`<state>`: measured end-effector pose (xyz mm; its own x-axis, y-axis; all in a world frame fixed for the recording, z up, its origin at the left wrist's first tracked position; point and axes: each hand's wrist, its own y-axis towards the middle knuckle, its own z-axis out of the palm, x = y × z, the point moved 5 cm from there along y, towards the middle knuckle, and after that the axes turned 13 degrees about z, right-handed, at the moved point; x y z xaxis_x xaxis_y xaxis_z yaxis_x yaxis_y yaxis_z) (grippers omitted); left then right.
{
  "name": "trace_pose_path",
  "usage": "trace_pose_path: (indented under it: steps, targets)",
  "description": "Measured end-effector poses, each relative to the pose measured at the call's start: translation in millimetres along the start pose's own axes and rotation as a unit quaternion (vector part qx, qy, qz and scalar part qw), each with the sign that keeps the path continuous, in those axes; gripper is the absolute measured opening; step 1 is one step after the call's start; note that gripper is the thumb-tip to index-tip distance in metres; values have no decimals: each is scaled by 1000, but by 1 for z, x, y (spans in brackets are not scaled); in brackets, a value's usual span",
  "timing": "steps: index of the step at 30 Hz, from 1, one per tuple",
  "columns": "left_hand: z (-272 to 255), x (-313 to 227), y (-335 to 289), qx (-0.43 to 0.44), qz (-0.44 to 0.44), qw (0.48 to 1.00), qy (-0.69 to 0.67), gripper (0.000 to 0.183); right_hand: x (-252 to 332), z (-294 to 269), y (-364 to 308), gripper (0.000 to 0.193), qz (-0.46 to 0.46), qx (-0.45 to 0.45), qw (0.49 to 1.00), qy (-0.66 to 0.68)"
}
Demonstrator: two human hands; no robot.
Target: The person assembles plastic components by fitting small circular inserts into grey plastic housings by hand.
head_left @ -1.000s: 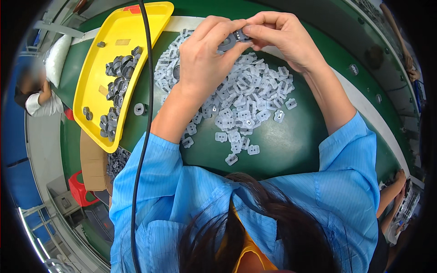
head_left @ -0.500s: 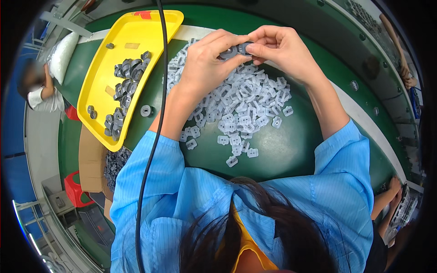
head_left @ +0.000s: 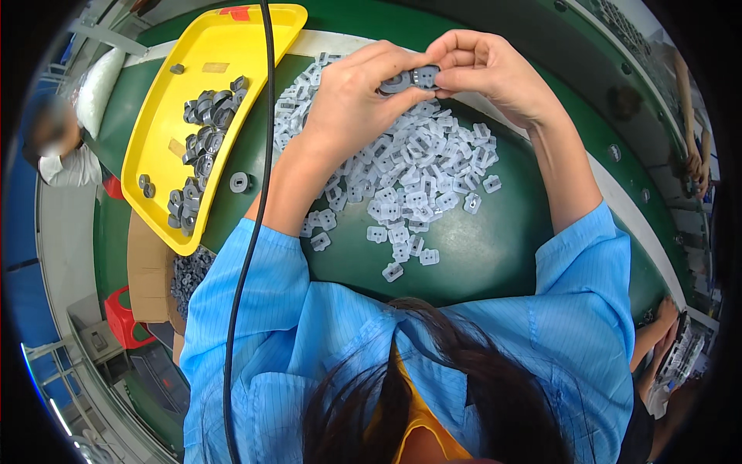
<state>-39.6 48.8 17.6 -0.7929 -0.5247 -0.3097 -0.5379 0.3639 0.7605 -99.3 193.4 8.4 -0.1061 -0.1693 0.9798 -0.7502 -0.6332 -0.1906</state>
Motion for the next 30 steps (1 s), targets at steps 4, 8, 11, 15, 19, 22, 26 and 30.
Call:
trace_pose_path:
  steps: [4,8,11,15,19,22,26,30]
  targets:
    - [-1,5,-1,30,47,998,8,34,1,3,2,18,-30,-10,993,-113]
    - [-2,1,-7,69,51,996,39,35,-3,12,4,19,-76,-48,972,-219]
    - [-5,6,-6,45,52,996,56,34,-4,11,6,20,-122,-51,982,-133]
    - [-8,12,-5,20,26,999,24,29,-17,-12,16,37,-57,10,998,-35]
    - [-9,8,-2,9,47,998,36,29,-12,-6,9,33,-16,-1,1000,18]
    - [-9,-1,3,13,58,996,63,33,-10,1,7,31,-25,20,999,10]
    - [-6,-1,5,33,54,997,52,33,-9,0,4,27,-27,2,1000,-5]
    - [-5,-7,10,17,62,996,58,30,-1,6,2,24,-55,-35,998,-7]
